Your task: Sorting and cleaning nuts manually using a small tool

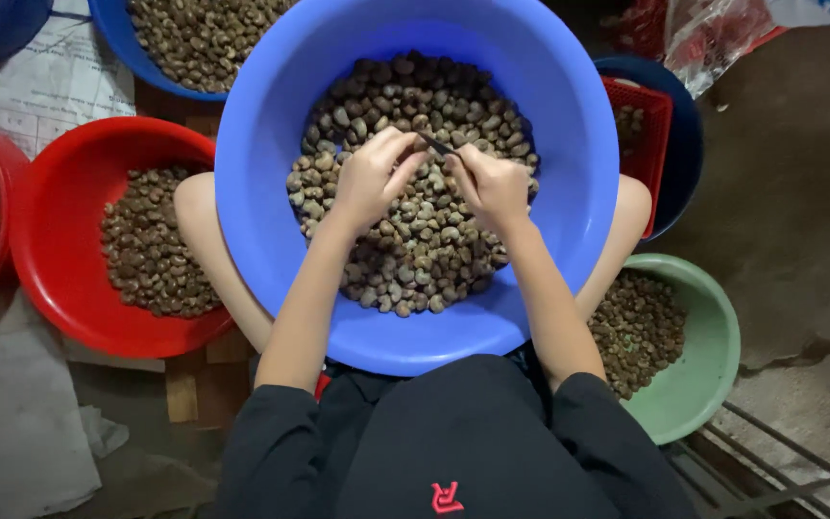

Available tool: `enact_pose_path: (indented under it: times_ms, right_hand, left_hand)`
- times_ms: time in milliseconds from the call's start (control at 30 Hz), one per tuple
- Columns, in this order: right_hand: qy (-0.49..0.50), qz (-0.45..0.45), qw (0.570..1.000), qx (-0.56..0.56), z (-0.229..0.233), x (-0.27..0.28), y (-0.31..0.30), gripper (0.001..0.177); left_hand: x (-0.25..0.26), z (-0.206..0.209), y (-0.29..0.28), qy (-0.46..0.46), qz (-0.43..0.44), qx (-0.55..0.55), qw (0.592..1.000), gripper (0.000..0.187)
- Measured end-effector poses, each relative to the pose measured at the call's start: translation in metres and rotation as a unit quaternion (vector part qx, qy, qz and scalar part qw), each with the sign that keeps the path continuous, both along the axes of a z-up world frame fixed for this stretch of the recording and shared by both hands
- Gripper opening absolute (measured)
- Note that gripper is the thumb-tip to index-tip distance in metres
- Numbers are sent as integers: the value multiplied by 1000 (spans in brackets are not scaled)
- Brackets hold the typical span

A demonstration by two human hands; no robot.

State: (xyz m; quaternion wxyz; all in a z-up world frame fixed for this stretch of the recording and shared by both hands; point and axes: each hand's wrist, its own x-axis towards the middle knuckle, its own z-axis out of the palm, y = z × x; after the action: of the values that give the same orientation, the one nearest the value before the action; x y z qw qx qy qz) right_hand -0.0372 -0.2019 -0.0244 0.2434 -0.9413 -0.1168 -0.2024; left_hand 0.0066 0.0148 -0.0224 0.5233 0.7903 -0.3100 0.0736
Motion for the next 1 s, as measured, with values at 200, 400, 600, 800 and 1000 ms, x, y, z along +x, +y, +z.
enact_pose_path:
  times_ms: [200, 400, 600, 800, 1000]
  right_hand:
    - [-37, -20, 998, -39, -7, -1, -7, 32]
    - [15, -19, 998, 66, 3, 2, -8, 35]
    - [149, 24, 855, 497, -14, 1, -1, 13]
    - [-81, -150, 938, 301, 35, -15, -81, 12]
    - [-231, -351, 883, 208, 15, -22, -142, 36]
  left_hand:
    - [0, 3, -6, 2, -27, 0, 1000, 25]
    - [-8, 18, -7, -14, -42, 10, 999, 26]
    - [-9, -37, -30, -96, 9, 104, 990, 26]
    - [-1, -106, -20, -111, 95, 333, 931, 36]
    - [15, -188, -30, -111, 154, 491, 850, 26]
